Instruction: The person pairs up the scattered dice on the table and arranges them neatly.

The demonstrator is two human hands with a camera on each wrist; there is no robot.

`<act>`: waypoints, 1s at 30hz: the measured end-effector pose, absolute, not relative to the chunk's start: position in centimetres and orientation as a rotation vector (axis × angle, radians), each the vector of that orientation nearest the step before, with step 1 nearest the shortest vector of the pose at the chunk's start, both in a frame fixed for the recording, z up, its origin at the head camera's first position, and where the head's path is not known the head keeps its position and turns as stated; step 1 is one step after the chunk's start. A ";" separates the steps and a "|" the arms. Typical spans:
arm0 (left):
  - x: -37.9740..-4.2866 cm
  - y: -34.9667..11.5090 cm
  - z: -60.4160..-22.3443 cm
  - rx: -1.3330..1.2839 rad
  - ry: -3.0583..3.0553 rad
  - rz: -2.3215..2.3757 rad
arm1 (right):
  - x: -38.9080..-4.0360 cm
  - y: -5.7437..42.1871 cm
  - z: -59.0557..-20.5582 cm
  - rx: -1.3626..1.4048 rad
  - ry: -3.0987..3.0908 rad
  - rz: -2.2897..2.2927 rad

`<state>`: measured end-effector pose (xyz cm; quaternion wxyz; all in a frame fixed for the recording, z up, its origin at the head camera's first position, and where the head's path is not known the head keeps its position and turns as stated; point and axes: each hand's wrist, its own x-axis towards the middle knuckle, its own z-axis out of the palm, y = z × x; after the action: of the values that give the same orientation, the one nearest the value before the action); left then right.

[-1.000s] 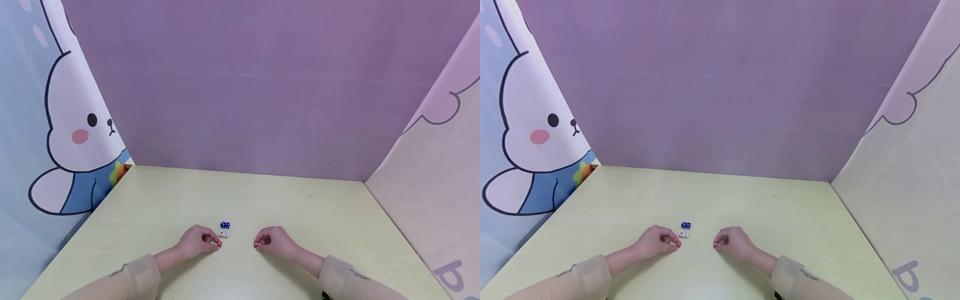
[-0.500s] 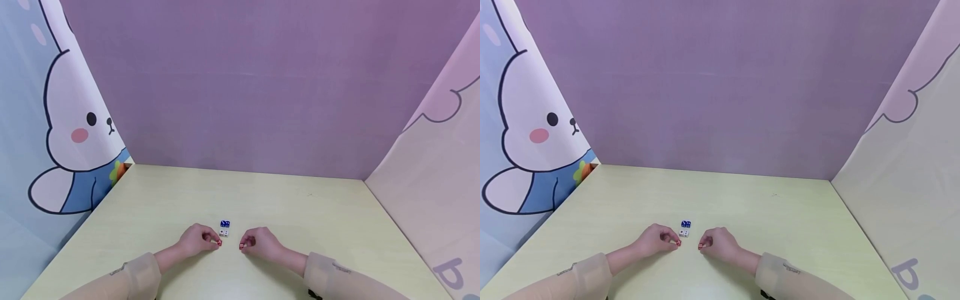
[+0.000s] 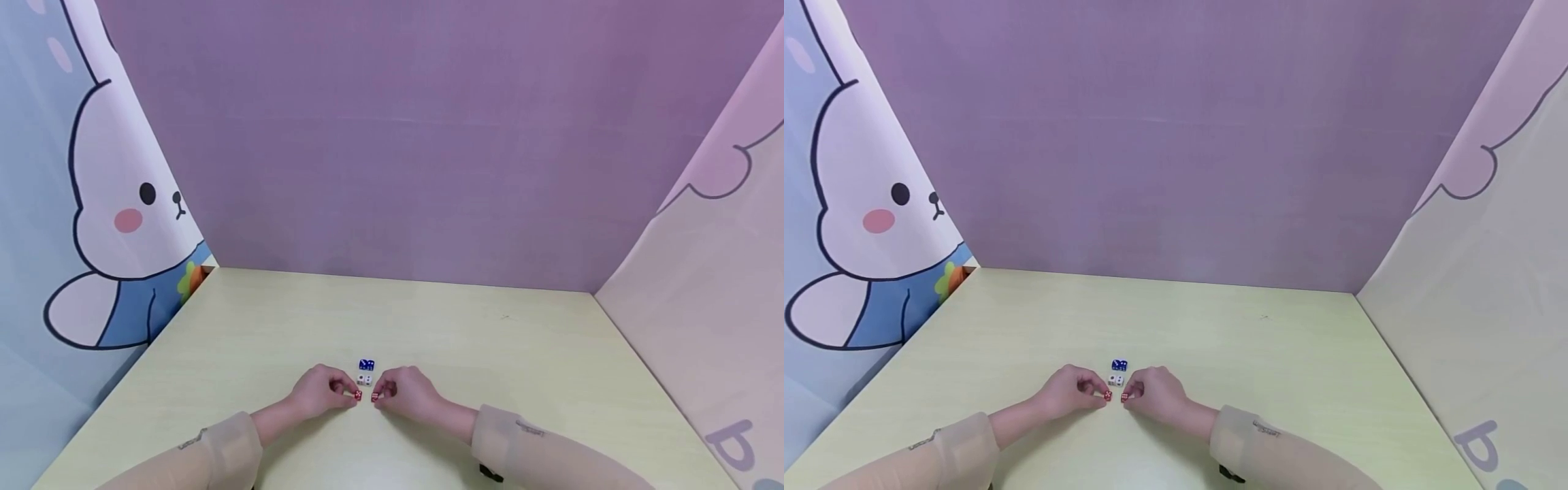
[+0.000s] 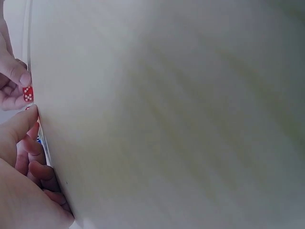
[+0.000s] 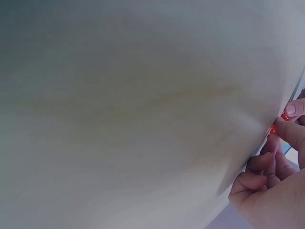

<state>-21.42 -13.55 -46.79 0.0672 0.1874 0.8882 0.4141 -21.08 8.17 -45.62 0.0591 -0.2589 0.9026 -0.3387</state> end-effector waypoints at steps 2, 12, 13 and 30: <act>-21.4 -13.6 -46.8 0.567 2.679 1.248 | -21.1 7.8 -45.6 -0.777 2.743 -1.012; -21.3 -13.4 -46.7 0.570 2.698 1.227 | -21.1 6.9 -45.7 -0.754 2.754 -0.997; -21.3 -13.4 -46.7 0.565 2.701 1.223 | -21.0 6.9 -45.7 -0.757 2.754 -0.996; -21.8 -13.9 -46.9 0.545 2.602 1.298 | -20.9 7.9 -44.9 -0.739 2.739 -1.006</act>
<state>-21.76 -13.87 -46.87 0.0915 0.1834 0.8758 0.4370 -20.92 7.85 -44.91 0.0657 -0.2450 0.9080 -0.3335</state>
